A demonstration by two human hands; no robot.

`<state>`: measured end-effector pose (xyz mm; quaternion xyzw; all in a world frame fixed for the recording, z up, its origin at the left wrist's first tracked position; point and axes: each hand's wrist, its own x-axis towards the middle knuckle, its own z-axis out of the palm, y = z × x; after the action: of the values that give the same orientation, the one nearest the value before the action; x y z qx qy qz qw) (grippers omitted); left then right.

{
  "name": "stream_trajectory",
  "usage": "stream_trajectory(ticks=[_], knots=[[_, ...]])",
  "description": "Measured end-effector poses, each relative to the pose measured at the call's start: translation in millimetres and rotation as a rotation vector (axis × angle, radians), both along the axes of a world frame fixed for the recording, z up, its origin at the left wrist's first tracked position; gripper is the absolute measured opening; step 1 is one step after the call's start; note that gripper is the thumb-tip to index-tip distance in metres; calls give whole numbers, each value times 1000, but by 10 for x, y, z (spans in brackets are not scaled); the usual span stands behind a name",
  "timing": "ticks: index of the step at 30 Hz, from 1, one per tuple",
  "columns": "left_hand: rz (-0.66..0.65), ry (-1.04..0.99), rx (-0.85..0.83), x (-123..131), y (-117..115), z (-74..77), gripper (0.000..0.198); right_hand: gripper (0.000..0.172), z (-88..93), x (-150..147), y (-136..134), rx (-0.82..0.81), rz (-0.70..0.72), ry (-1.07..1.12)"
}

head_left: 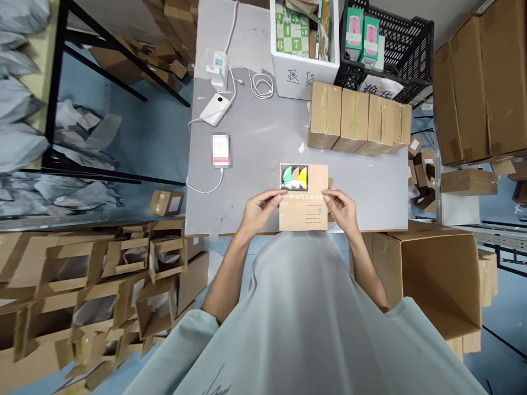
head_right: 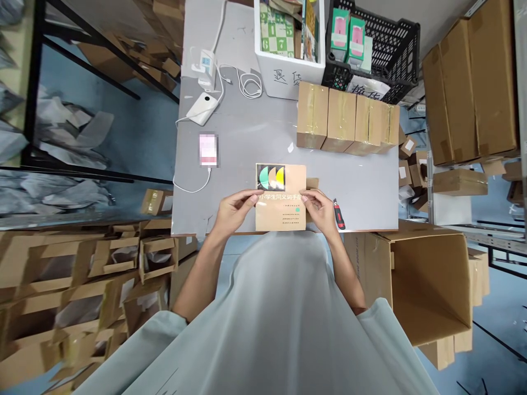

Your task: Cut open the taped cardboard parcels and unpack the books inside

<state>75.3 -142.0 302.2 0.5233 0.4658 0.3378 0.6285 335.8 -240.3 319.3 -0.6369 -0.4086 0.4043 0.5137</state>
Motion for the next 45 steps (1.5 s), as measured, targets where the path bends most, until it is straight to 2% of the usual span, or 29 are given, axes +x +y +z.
stream_trajectory(ticks=[7, 11, 14, 21, 36, 42, 45], knots=[[-127, -119, -59, -64, 36, -98, 70, 39, -76, 150, -33, -9, 115, 52], [-120, -67, -20, -46, 70, -20, 62, 42, -73, 147, -41, -46, 111, 69], [-132, 22, -59, -27, 94, 68, 52, 48, -24, 116, -34, -107, 68, 80], [-98, 56, -158, 27, 95, 150, 52, 64, 38, 65, -6, -242, 28, 145], [-17, 89, -188, 44, 54, 142, 46, 69, 8, 14, 31, -301, 16, 169], [-18, 76, -175, -10, 48, 86, 57, 57, 32, 21, 31, -262, 58, 163], [-61, 51, -127, -42, 51, 105, 53, 56, 47, 41, 19, -268, 101, 186]])
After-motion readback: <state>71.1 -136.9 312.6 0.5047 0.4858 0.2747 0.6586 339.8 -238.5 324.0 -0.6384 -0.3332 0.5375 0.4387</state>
